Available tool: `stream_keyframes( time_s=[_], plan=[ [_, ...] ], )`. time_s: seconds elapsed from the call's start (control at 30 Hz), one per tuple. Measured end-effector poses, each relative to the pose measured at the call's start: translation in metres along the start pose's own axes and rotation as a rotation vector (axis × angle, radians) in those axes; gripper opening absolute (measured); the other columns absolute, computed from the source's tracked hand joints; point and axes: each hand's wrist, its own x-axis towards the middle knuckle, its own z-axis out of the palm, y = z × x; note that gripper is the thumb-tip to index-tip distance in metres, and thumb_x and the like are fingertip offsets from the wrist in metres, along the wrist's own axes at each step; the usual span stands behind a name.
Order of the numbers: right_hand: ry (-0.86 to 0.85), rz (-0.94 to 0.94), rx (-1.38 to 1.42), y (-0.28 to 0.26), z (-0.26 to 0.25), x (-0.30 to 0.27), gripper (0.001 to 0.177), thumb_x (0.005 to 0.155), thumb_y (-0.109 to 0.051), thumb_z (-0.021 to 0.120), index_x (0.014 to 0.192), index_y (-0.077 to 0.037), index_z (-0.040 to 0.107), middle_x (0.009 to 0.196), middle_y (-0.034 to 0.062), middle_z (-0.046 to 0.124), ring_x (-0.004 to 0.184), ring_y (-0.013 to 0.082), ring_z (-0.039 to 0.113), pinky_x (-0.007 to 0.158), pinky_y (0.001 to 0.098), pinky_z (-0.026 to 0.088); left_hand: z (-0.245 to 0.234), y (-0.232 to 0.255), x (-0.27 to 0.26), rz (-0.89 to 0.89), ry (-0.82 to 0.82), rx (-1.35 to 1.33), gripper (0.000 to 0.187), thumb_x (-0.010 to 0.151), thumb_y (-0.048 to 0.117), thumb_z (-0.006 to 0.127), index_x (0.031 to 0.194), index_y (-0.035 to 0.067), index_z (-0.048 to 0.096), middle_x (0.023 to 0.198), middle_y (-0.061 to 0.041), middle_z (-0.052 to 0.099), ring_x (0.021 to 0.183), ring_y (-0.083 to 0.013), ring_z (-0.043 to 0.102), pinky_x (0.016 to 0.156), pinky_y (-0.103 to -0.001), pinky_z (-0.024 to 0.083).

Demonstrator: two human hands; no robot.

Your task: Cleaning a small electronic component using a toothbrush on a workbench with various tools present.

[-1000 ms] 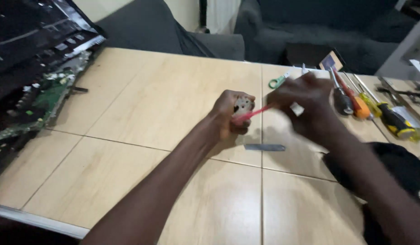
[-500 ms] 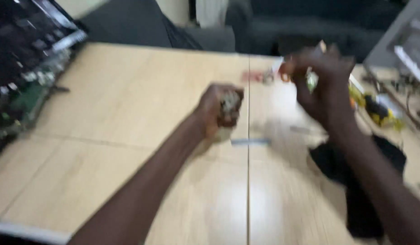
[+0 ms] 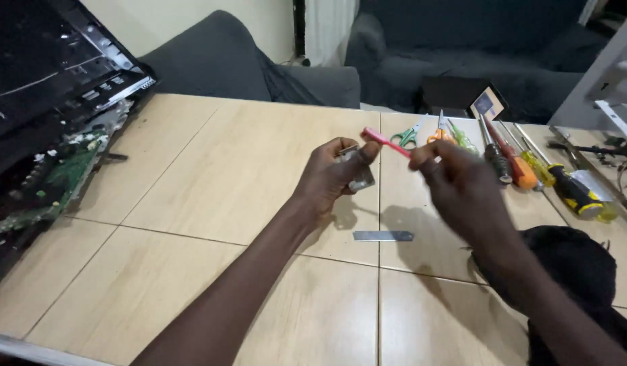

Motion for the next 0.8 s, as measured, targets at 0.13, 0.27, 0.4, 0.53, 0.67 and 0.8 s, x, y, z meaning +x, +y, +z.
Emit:
stream_keyframes(
  time_s=[0.13,0.27,0.4,0.53,0.67,0.8],
  plan=[
    [-0.152,0.146,0.084,-0.019,0.007,-0.012,0.027,0.108,-0.035,0.057,0.094,-0.014,0.068,0.051,0.0052,0.058,0.051,0.0223,0.056,0.062,0.0389,0.048,-0.003,-0.002,0.005,0.011,0.069,-0.152,0.045,0.085,0.047,0.082,0.091,0.006,0.064,0.062,0.000,0.055,0.054,-0.0077,0.058,0.047,-0.016,0.043],
    [-0.237,0.129,0.076,-0.035,0.000,-0.014,0.029,0.106,-0.034,0.058,0.092,-0.012,0.071,0.046,0.0093,0.053,0.046,0.0212,0.049,0.055,0.0371,0.044,-0.006,0.001,0.007,-0.171,0.051,-0.291,0.037,0.099,0.044,0.066,0.086,0.009,0.061,0.070,-0.009,0.060,0.069,-0.0279,0.072,0.062,-0.043,0.062],
    [-0.235,0.171,-0.142,-0.045,-0.015,-0.012,0.022,0.100,-0.033,0.061,0.110,-0.018,0.073,0.053,0.0188,0.063,0.053,0.0350,0.058,0.062,0.0455,0.046,-0.005,0.010,-0.002,-0.327,0.011,-0.408,0.062,0.101,0.068,0.044,0.091,0.008,0.058,0.082,-0.015,0.066,0.076,-0.0383,0.075,0.066,-0.058,0.065],
    [-0.149,0.032,-0.063,-0.043,-0.004,-0.017,0.020,0.097,-0.028,0.067,0.115,-0.024,0.073,0.053,0.0131,0.062,0.049,0.0276,0.057,0.059,0.0387,0.047,-0.003,-0.007,0.014,-0.346,0.056,-0.479,0.055,0.108,0.056,0.040,0.096,0.005,0.057,0.093,-0.026,0.072,0.083,-0.0422,0.075,0.072,-0.059,0.065],
    [-0.167,0.017,-0.195,-0.035,0.007,-0.015,0.012,0.095,-0.021,0.066,0.104,-0.029,0.069,0.071,0.0088,0.074,0.068,0.0335,0.071,0.064,0.0458,0.055,-0.006,-0.048,0.041,-0.319,-0.031,-0.638,0.044,0.105,0.041,0.052,0.100,0.001,0.069,0.095,-0.027,0.075,0.088,-0.0410,0.076,0.078,-0.059,0.064],
    [-0.206,0.072,-0.154,-0.050,-0.005,-0.013,0.012,0.092,-0.023,0.068,0.104,-0.028,0.069,0.075,0.0131,0.077,0.087,0.0419,0.075,0.078,0.0546,0.057,-0.017,-0.046,0.045,-0.352,-0.036,-0.623,0.043,0.100,0.036,0.053,0.104,-0.003,0.071,0.096,-0.029,0.075,0.089,-0.0426,0.076,0.079,-0.062,0.062]
  ],
)
